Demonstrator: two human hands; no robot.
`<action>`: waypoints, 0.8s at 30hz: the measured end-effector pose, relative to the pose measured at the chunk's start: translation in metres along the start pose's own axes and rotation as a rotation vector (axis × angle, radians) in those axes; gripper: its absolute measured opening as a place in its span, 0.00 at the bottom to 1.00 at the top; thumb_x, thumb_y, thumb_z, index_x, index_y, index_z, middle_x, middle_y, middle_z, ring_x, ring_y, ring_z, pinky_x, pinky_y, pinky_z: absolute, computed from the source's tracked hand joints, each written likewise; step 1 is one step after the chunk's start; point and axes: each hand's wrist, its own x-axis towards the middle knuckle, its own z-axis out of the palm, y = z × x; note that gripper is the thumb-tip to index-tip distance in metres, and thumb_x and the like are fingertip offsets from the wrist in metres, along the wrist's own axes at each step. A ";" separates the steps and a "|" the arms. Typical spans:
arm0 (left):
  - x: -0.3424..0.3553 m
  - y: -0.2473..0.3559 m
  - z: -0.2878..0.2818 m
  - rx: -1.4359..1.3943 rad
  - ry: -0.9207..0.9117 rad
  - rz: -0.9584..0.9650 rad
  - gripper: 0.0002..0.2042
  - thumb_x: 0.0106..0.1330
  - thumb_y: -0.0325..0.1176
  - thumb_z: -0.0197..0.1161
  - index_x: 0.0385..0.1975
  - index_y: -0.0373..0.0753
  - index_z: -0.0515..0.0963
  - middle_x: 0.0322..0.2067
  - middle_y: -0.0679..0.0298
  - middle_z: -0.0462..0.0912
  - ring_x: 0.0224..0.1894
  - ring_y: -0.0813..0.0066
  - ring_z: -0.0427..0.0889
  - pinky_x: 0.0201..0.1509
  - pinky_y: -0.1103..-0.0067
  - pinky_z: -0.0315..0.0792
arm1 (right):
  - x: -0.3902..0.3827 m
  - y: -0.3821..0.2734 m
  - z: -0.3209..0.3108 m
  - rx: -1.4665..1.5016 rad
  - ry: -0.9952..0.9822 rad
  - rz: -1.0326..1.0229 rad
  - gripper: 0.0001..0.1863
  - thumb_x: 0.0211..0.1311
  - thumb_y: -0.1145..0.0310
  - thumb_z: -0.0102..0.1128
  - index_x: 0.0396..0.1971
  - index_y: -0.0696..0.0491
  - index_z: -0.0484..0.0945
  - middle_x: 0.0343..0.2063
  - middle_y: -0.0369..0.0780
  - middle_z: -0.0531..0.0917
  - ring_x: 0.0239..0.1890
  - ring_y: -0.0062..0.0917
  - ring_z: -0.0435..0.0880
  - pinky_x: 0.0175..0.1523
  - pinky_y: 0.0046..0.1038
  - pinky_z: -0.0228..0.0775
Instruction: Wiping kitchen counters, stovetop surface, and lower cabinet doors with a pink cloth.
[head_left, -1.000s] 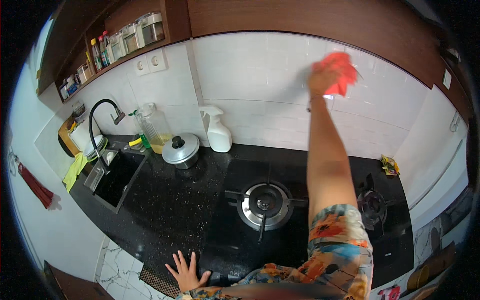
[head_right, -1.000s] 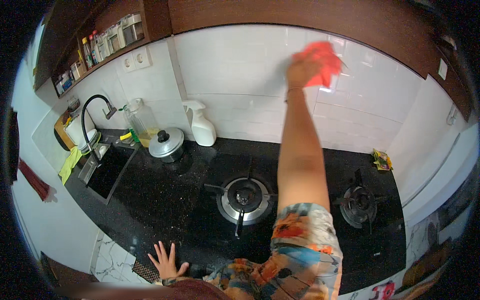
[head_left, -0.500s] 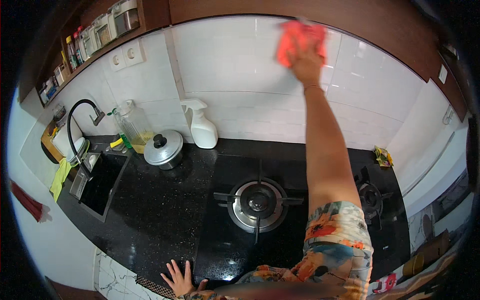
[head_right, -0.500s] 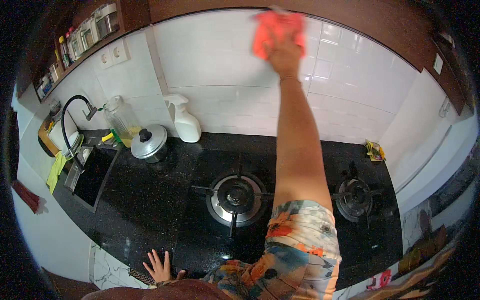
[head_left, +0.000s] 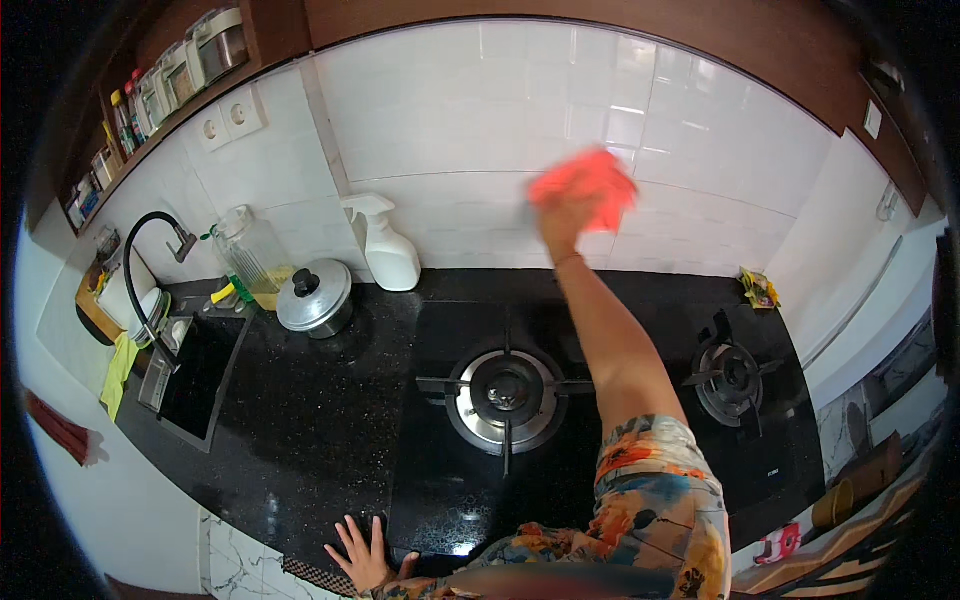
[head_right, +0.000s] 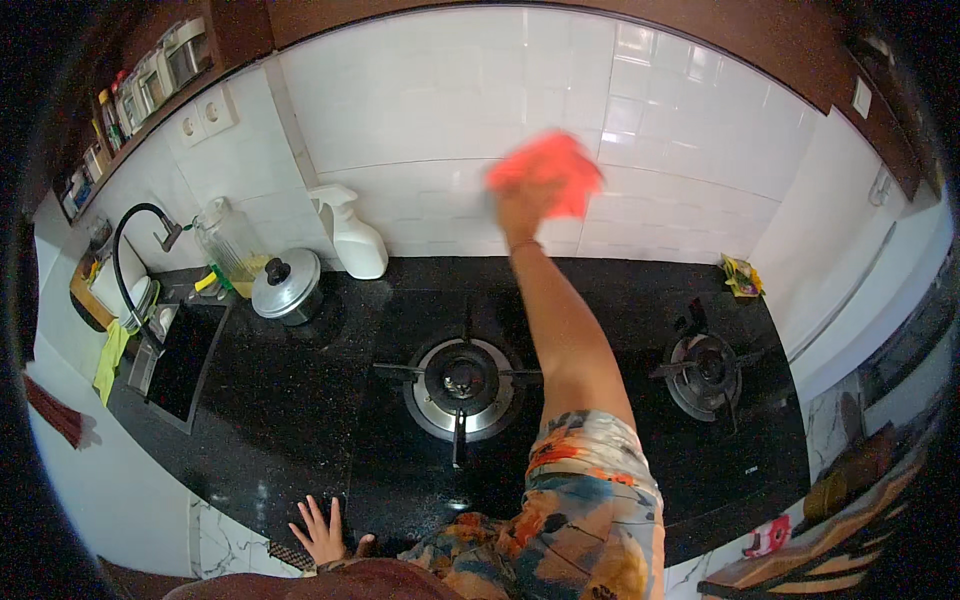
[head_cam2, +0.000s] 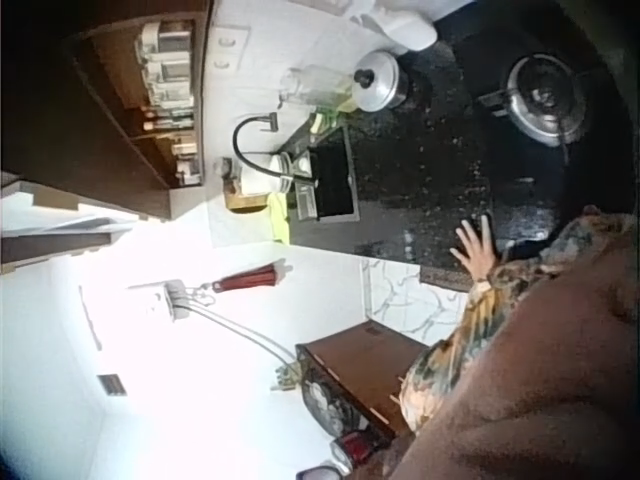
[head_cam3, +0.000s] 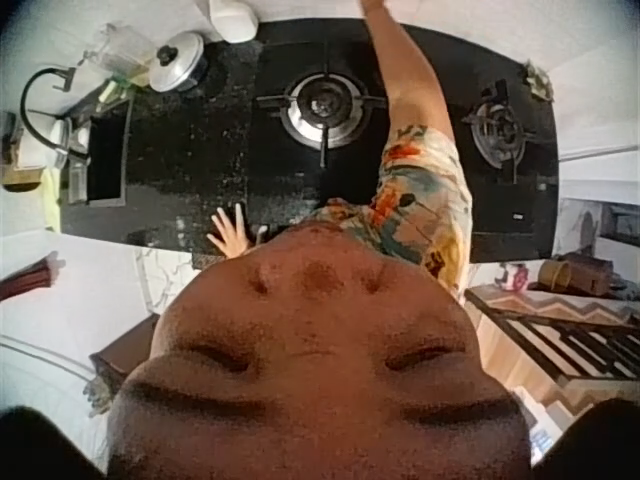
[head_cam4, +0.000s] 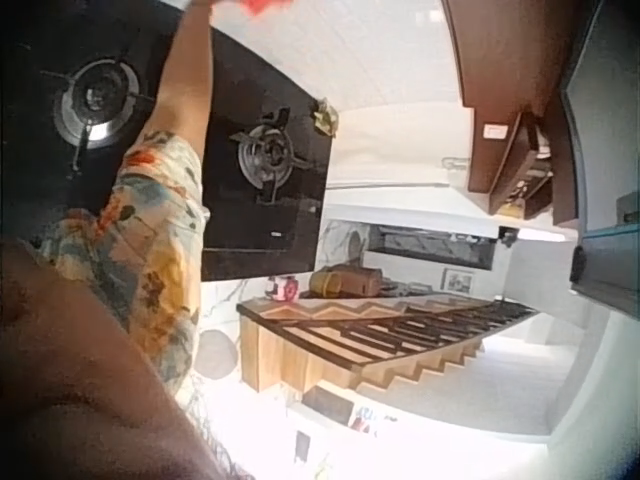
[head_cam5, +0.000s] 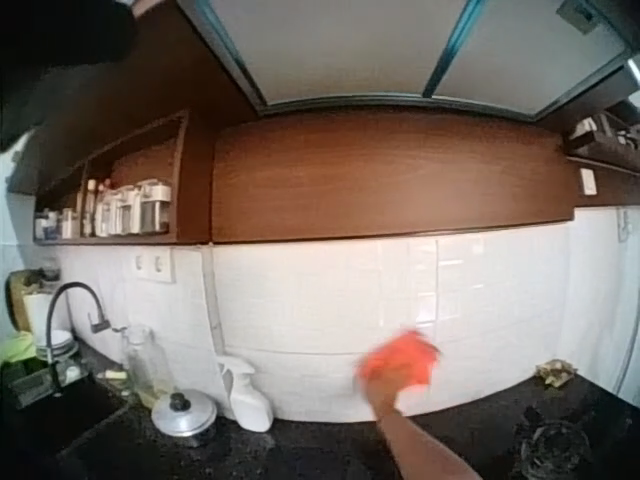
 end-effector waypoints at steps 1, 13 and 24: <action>0.001 0.001 -0.003 0.007 0.002 0.003 0.46 0.48 0.76 0.43 0.64 0.50 0.56 0.66 0.46 0.45 0.68 0.46 0.40 0.63 0.43 0.29 | -0.001 -0.023 -0.013 -0.258 -0.394 -0.351 0.26 0.57 0.59 0.49 0.55 0.52 0.68 0.61 0.51 0.60 0.63 0.49 0.56 0.66 0.48 0.42; -0.001 0.012 -0.017 -0.075 0.007 0.013 0.45 0.48 0.70 0.53 0.64 0.48 0.58 0.66 0.47 0.46 0.68 0.45 0.39 0.63 0.44 0.28 | 0.008 0.052 -0.057 -0.377 -0.070 0.042 0.33 0.57 0.52 0.51 0.63 0.43 0.57 0.62 0.54 0.54 0.65 0.50 0.50 0.67 0.45 0.43; 0.024 0.018 -0.009 -0.177 0.039 0.221 0.43 0.46 0.66 0.58 0.61 0.47 0.62 0.65 0.45 0.49 0.68 0.46 0.40 0.63 0.44 0.26 | 0.136 0.209 -0.026 -0.460 0.506 0.058 0.21 0.57 0.66 0.53 0.49 0.58 0.65 0.38 0.39 0.72 0.45 0.31 0.70 0.49 0.31 0.62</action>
